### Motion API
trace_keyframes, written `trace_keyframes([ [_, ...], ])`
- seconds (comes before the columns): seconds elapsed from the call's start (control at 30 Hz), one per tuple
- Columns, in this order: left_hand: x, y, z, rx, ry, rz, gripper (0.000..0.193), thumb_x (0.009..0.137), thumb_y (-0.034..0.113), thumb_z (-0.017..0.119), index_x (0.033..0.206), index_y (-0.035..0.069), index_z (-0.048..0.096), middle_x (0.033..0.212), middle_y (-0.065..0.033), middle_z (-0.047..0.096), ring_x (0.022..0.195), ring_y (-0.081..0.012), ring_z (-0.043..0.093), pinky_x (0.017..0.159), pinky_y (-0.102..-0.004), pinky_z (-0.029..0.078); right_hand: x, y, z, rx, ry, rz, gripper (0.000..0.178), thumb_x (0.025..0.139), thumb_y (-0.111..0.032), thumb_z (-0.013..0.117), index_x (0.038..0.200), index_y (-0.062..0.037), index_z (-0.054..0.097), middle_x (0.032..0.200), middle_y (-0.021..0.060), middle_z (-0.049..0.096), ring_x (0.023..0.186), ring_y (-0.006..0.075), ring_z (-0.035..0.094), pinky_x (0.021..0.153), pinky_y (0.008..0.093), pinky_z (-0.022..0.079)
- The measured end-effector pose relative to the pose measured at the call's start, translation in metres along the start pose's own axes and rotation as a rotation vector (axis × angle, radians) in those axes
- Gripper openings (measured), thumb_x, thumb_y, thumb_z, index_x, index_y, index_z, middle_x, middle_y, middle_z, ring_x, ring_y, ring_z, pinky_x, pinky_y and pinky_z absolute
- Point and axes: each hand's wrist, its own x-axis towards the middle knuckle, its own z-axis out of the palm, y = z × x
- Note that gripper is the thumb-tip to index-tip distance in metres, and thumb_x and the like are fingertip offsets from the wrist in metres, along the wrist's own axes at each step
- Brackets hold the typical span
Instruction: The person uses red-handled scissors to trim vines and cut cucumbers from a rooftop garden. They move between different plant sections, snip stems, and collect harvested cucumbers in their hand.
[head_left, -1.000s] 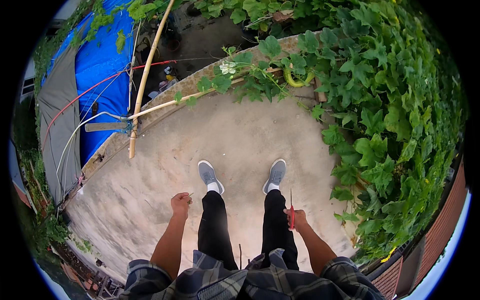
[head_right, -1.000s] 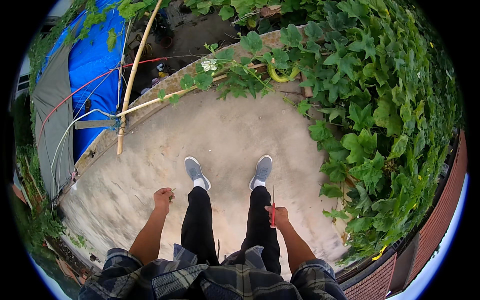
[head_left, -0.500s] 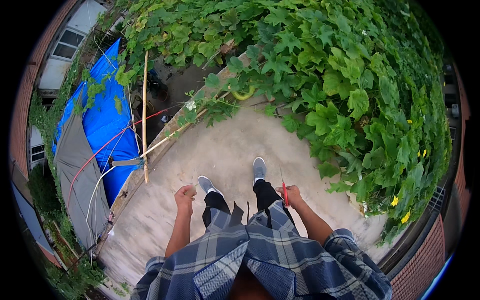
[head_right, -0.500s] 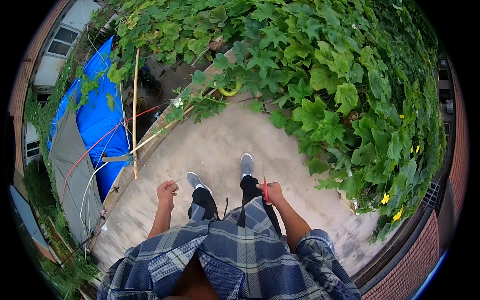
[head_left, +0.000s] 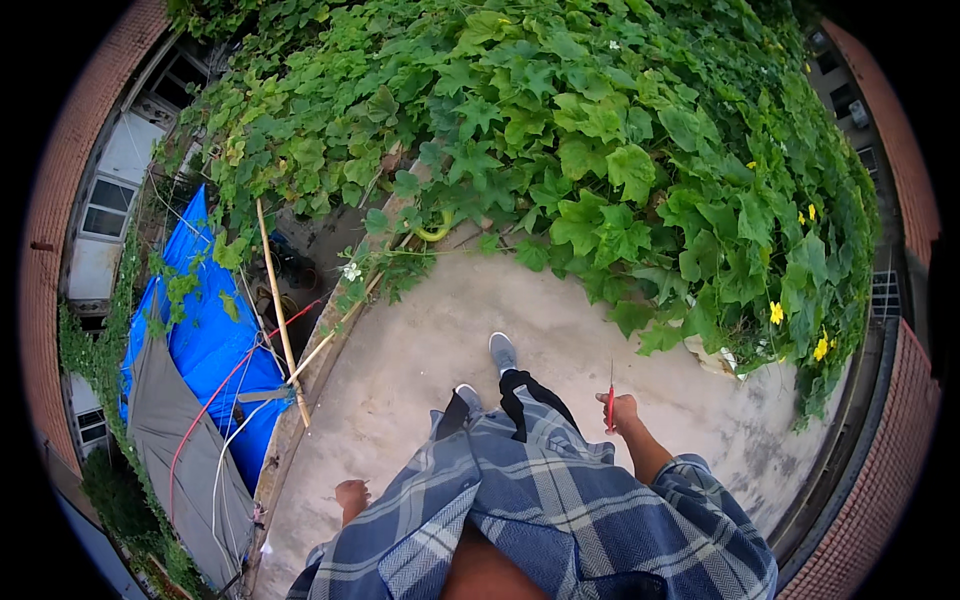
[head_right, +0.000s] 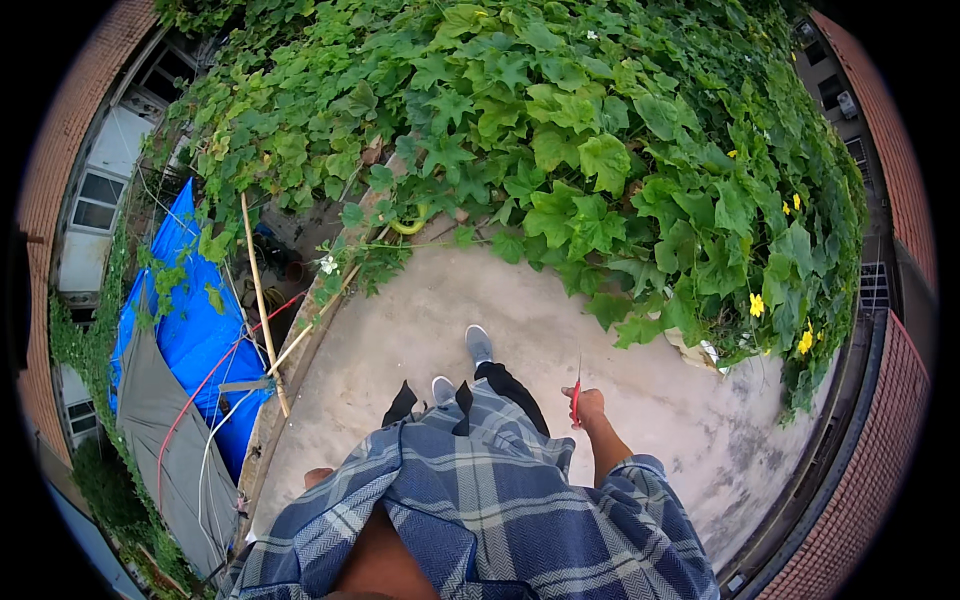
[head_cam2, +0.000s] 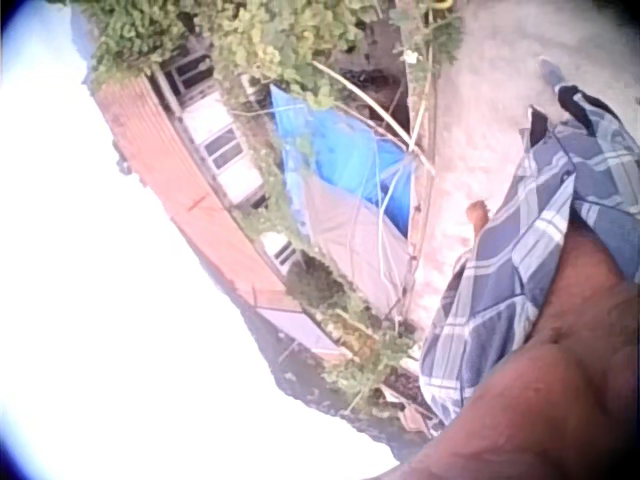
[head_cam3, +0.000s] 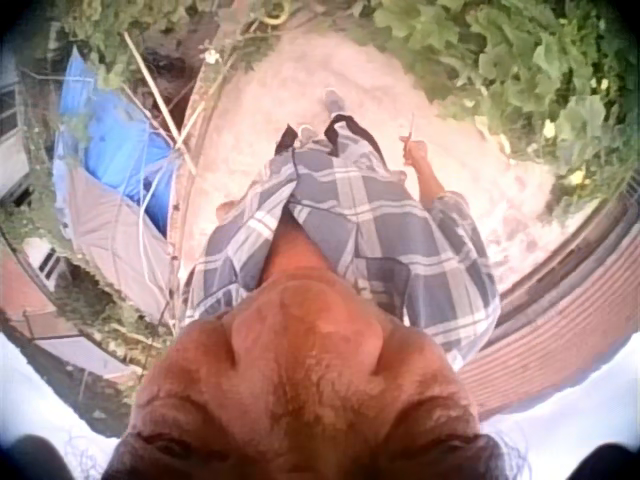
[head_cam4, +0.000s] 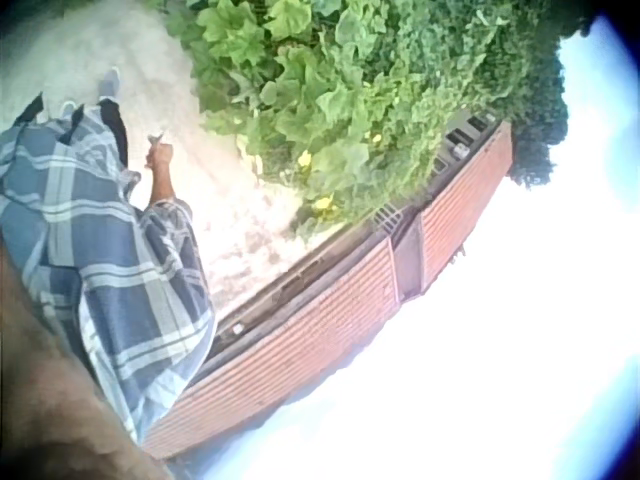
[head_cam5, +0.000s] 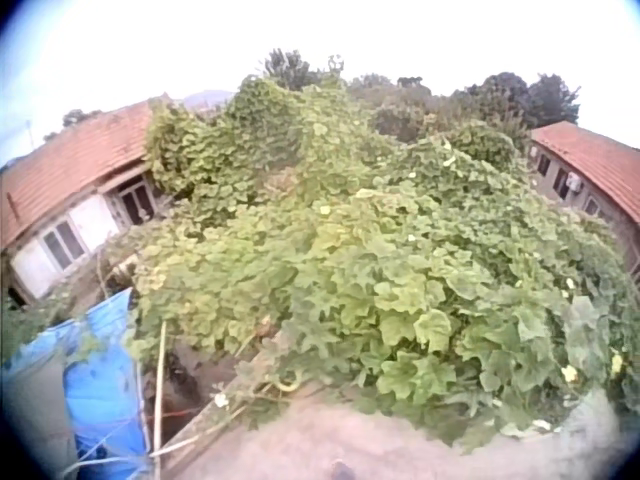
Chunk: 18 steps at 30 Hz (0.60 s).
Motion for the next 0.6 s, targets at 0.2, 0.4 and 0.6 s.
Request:
trace_keyframes([
  [0.2, 0.013, -0.052, -0.053, 0.17, -0.029, -0.056, 0.02, 0.087, 0.005, 0.067, 0.106, 0.001, 0.068, 0.083, -0.0087, 0.069, 0.065, -0.0188, 0.068, 0.048, -0.0296, 0.045, -0.041, 0.168, -0.009, -0.157, 0.085, 0.028, 0.041, 0.083, -0.033, 0.082, 0.068, -0.0017, 0.06, 0.062, 0.0098, 0.06, 0.048, 0.0244, 0.059, 0.041, 0.0463, 0.052],
  [0.4, 0.025, -0.044, -0.023, 0.234, -0.138, -0.02, 0.022, 0.088, 0.007, 0.067, 0.109, 0.001, 0.068, 0.086, -0.0087, 0.069, 0.067, -0.0189, 0.068, 0.05, -0.0304, 0.046, -0.088, 0.282, 0.0, -0.185, 0.094, 0.013, 0.042, 0.086, -0.035, 0.077, 0.071, 0.0018, 0.063, 0.065, 0.0142, 0.064, 0.051, 0.0291, 0.064, 0.043, 0.0491, 0.054],
  [0.6, 0.002, -0.007, 0.028, 0.224, -0.264, 0.14, 0.024, 0.089, 0.009, 0.067, 0.112, 0.002, 0.067, 0.09, -0.0086, 0.069, 0.069, -0.0189, 0.068, 0.052, -0.0312, 0.047, -0.092, 0.327, -0.003, -0.015, 0.136, 0.082, 0.043, 0.083, -0.036, 0.08, 0.07, 0.0014, 0.063, 0.064, 0.013, 0.064, 0.051, 0.0272, 0.063, 0.044, 0.0476, 0.053],
])
